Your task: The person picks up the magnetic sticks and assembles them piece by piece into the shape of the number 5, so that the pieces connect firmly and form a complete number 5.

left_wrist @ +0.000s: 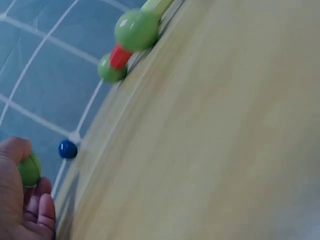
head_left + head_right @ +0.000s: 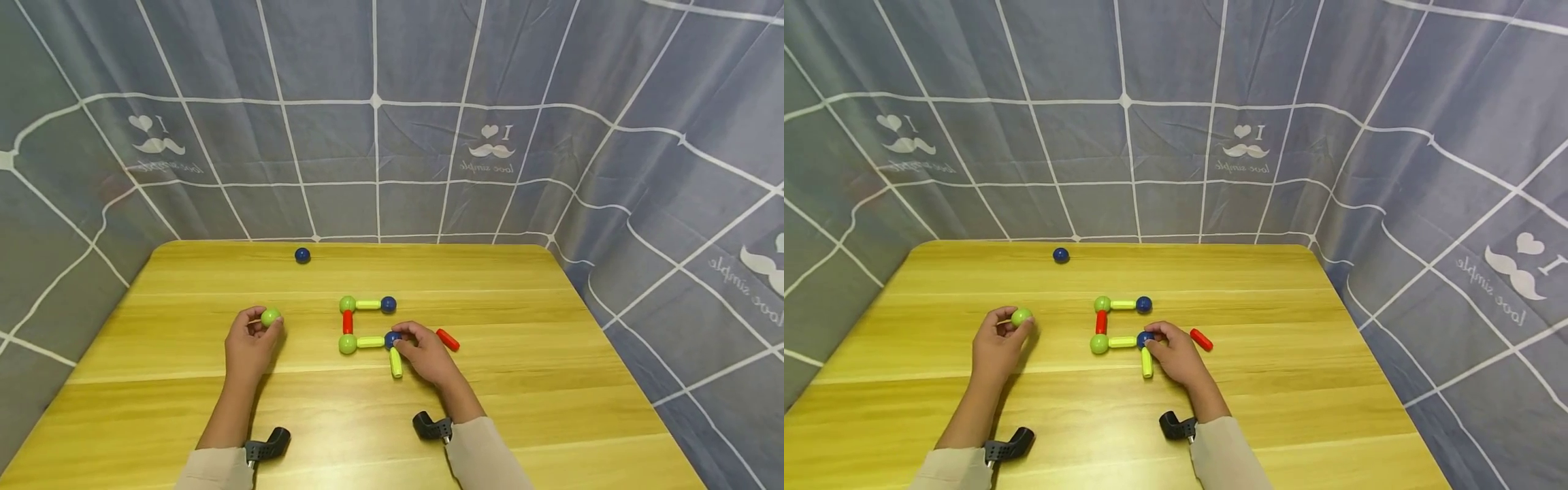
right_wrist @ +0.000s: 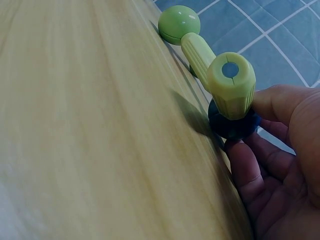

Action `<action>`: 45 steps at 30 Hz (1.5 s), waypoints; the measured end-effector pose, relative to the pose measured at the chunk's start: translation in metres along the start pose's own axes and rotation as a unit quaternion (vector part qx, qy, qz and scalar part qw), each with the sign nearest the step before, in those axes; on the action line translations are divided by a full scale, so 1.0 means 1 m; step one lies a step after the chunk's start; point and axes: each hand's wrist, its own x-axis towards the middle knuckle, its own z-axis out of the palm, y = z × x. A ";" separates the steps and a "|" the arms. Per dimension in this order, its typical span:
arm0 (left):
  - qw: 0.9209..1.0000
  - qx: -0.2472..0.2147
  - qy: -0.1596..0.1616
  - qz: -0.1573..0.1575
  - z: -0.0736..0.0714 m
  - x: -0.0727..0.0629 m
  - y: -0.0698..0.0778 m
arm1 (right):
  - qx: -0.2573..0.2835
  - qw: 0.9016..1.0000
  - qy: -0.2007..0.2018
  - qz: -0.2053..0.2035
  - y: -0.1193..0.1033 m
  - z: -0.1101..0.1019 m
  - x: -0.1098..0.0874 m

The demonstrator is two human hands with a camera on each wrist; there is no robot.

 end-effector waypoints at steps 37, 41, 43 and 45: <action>0.937 0.014 -0.293 0.192 0.095 -0.089 0.016 | -0.009 1.000 0.007 -0.002 0.000 -0.002 0.000; 0.923 0.011 -0.303 0.238 0.101 -0.091 0.015 | -0.007 1.000 0.004 -0.002 0.001 -0.002 0.000; 0.920 0.009 -0.305 0.244 0.103 -0.092 0.016 | -0.007 1.000 0.004 -0.003 0.001 -0.003 0.000; 0.921 0.004 -0.309 0.239 0.104 -0.092 0.017 | -0.007 1.000 0.005 -0.005 0.001 -0.003 0.000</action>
